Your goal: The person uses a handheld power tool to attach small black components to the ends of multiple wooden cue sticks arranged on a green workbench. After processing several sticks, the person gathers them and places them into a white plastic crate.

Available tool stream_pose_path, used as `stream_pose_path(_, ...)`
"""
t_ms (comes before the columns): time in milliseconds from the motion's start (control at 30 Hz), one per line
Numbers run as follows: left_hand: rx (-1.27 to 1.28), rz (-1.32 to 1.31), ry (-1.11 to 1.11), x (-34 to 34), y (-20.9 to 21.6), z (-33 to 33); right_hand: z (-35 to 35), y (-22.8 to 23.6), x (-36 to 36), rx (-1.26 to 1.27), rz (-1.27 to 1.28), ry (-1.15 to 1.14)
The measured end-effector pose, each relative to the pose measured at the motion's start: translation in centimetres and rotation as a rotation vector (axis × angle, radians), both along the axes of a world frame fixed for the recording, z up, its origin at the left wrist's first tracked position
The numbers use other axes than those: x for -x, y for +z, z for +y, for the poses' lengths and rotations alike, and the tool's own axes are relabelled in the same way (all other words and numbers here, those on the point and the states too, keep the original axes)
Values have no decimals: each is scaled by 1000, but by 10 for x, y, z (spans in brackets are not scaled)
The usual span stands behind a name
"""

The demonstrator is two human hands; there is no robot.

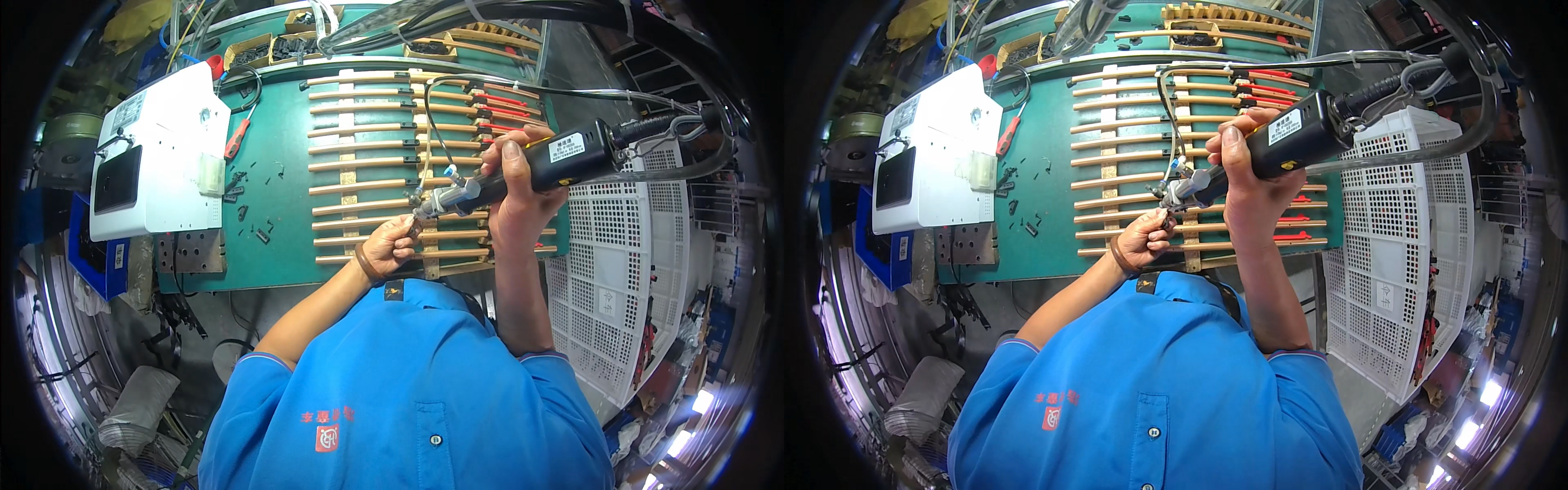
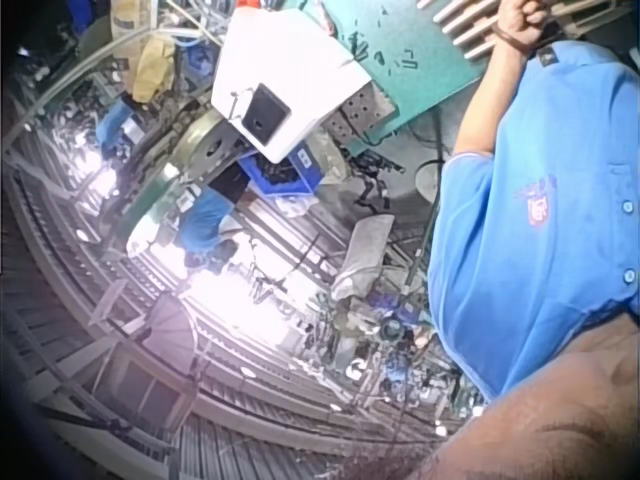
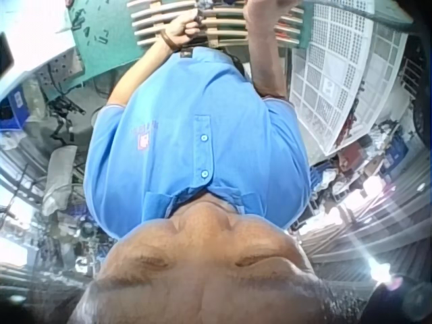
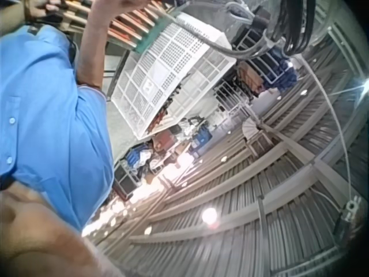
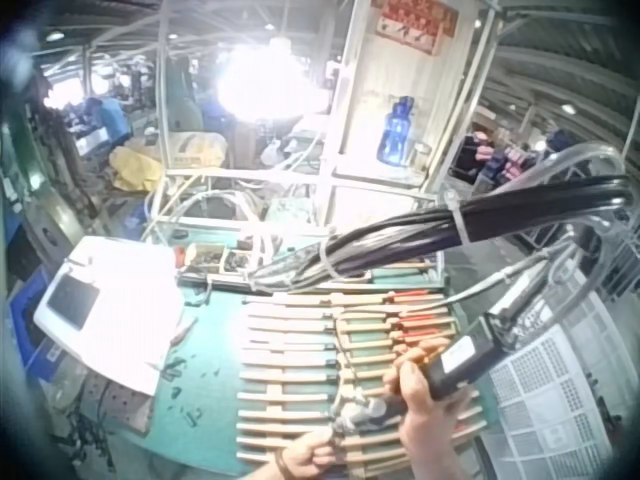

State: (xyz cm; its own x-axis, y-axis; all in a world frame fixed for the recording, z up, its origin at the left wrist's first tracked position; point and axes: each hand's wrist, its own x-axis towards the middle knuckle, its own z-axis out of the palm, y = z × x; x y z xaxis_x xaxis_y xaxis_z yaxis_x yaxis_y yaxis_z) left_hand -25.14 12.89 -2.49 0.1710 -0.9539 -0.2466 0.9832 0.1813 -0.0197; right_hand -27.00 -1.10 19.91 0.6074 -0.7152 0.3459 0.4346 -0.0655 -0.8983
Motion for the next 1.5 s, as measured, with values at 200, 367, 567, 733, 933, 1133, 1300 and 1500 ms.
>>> stream_pose_path(200, -69, -146, -48, -1, 5, 7, 3, 2, -1, -24, 12, 10)
stream_pose_path(367, -286, -279, -35, -6, 11, 18, -1, 0, 0, -18, 12, -5)
stream_pose_path(567, -509, -349, 68, -11, 19, 32, -13, -2, 3, 5, 1, -28)
stream_pose_path(733, -460, -433, 93, -17, 13, 32, -11, -2, 7, -2, 3, -33)
stream_pose_path(933, -434, -281, 34, -19, 13, 38, -15, -3, 9, 13, 10, -39)
stream_pose_path(1133, -541, -260, -7, -15, 11, 28, -15, -4, 9, -7, 16, -39)
stream_pose_path(1300, -671, -812, -37, -10, 7, 10, -10, -2, 9, 43, 55, -74)
stream_pose_path(1500, -778, -1441, 114, -10, -8, -6, -7, -14, 12, 50, 31, -61)
